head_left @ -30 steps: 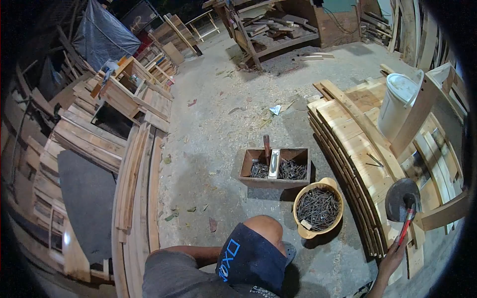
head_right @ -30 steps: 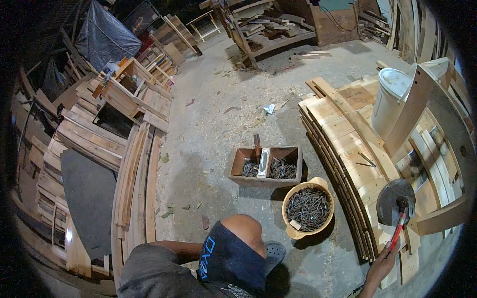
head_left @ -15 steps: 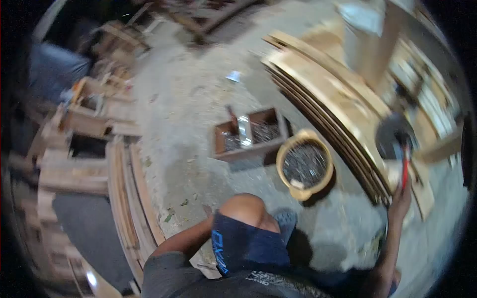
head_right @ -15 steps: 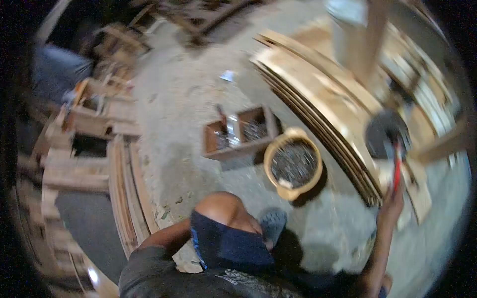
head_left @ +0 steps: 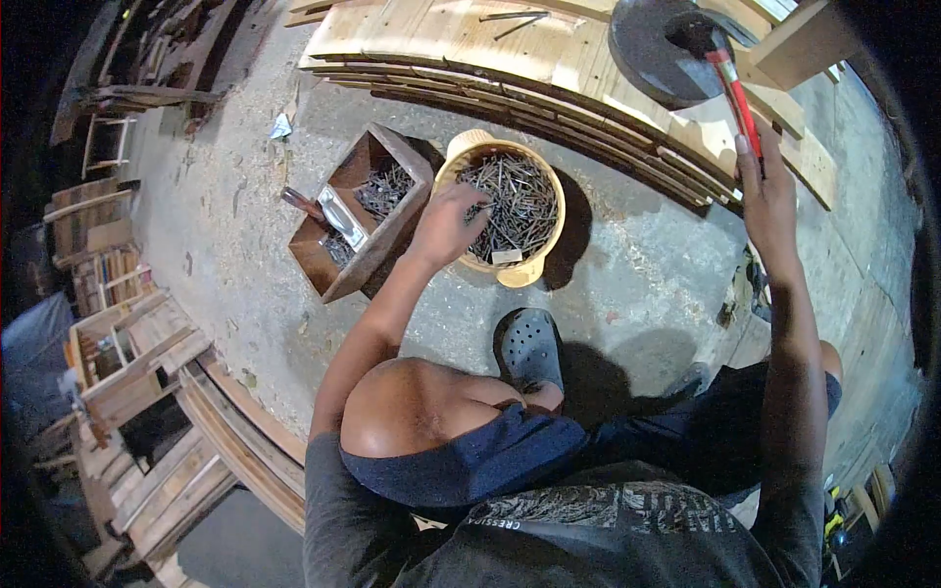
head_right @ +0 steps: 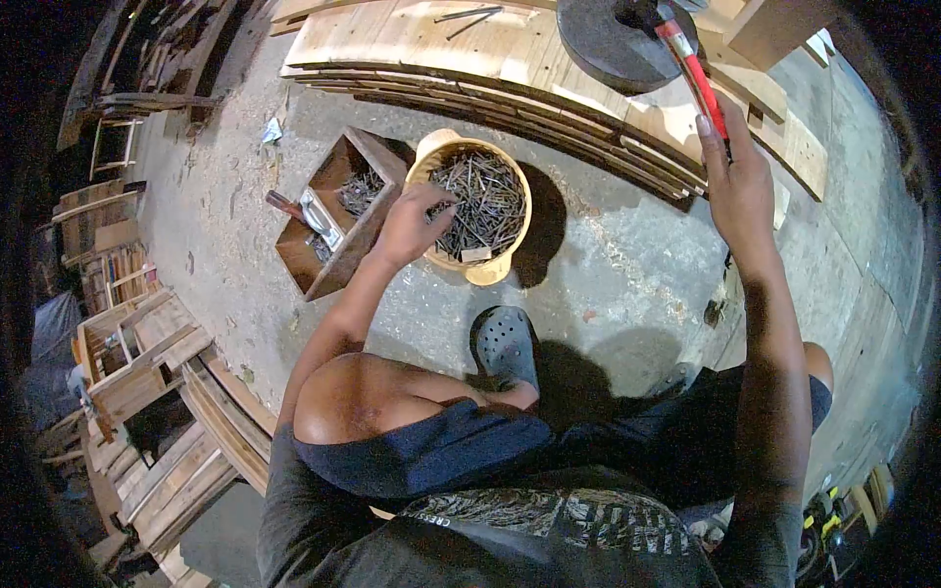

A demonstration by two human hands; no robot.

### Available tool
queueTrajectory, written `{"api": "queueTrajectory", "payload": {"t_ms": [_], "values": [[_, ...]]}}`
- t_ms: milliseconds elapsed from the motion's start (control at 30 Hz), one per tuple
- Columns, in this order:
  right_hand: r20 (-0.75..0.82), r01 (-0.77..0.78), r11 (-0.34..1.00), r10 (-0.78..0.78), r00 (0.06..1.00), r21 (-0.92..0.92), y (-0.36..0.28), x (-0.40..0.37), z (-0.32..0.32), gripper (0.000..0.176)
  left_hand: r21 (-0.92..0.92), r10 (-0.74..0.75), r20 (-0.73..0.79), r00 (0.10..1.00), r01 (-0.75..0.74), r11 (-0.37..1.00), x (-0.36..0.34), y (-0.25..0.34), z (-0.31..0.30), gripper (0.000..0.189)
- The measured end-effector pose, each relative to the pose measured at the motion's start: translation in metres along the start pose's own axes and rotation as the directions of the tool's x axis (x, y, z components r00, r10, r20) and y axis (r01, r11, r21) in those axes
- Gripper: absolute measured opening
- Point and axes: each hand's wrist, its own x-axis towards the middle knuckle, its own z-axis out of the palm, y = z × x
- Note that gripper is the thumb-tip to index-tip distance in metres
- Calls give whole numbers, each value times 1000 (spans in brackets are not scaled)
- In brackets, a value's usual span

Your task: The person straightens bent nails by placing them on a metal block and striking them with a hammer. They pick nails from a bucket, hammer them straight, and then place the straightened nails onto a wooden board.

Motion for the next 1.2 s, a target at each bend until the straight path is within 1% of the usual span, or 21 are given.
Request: {"api": "queueTrajectory", "payload": {"t_ms": [33, 100, 133, 200, 233, 400, 467, 500, 533, 633, 667, 733, 767, 800, 867, 933, 1000, 1033, 1100, 1167, 1200], "values": [[-1, 0, 1000, 0, 1000, 8, -1, 0, 0, 38, -11, 4, 6, 1000, -4, 1000, 4, 1, 11, 26], [6, -13, 999, 13, 1000, 30, -3, -2, 0, 37, 114, 171, 51, 984, -176, 978, 10, 10, 22, 28], [10, -16, 1000, 16, 1000, 20, -3, -2, 0, 37, 103, 171, 51, 984, -176, 979, 10, 14, 25, 28], [-9, -21, 1000, 21, 1000, 3, -3, -1, 1, 38, 360, 192, 181, 965, -247, 900, 8, 21, 33, 29], [-5, -19, 1000, 19, 1000, -3, -2, 0, 1, 38, 422, 189, 204, 960, -261, 868, 6, 21, 35, 28], [-18, -19, 1000, 19, 1000, 21, -2, 0, 3, 41, 427, 173, 176, 969, -233, 873, 2, 17, 25, 21], [-13, -33, 999, 33, 999, -8, -3, 0, 3, 42, 372, 75, 195, 978, -145, 917, -2, 13, 19, 21], [-18, -28, 1000, 28, 999, -1, 0, 0, 4, 42, 365, 120, 124, 985, -158, 917, -2, 9, 21, 20], [-24, -23, 1000, 23, 999, 6, 2, 1, 4, 43, 365, 120, 127, 985, -159, 918, -3, 6, 21, 20], [-18, -28, 999, 29, 999, 31, 1, 0, 4, 43, 395, 27, 56, 998, -47, 917, 4, 11, 11, 22], [-18, -30, 999, 31, 999, 30, -1, 0, 4, 43, 394, 28, 58, 998, -49, 918, 8, 12, 12, 22], [-30, -66, 998, 66, 997, -6, -3, 0, 4, 43, 389, 51, -59, 997, -24, 921, 17, 16, 19, 20], [-31, -67, 998, 67, 997, -9, -2, -1, 4, 43, 381, 125, -73, 990, -88, 920, 22, 18, 25, 16], [-30, -46, 999, 46, 999, -6, -1, -1, 4, 42, 379, 126, -72, 989, -89, 921, 26, 20, 32, 16], [-28, -26, 1000, 26, 999, -4, 1, -1, 5, 41, 451, 150, 119, 981, -188, 872, 31, 26, 46, 12], [-41, 7, 1000, -7, 999, 5, 0, 0, 5, 40, 492, 136, 120, 983, -178, 852, 35, 30, 55, 13], [-32, 10, 1000, -9, 999, 9, 0, -1, 4, 39, 533, 38, 139, 990, -107, 839, 37, 35, 58, 14], [-22, 13, 1000, -12, 1000, 17, 0, -1, 3, 39, 531, 42, 138, 990, -110, 840, 40, 37, 59, 14], [-15, -17, 1000, 17, 1000, 7, -5, -2, 2, 39, 562, -59, 253, 966, -97, 821, 45, 41, 60, 15], [-6, -43, 999, 43, 999, 0, -5, -2, 1, 39, 552, -84, 262, 961, -78, 830, 48, 45, 59, 15], [-17, -18, 1000, 19, 1000, 5, -2, -1, 3, 39, 544, -113, 267, 957, -53, 837, 49, 46, 59, 16]]}}
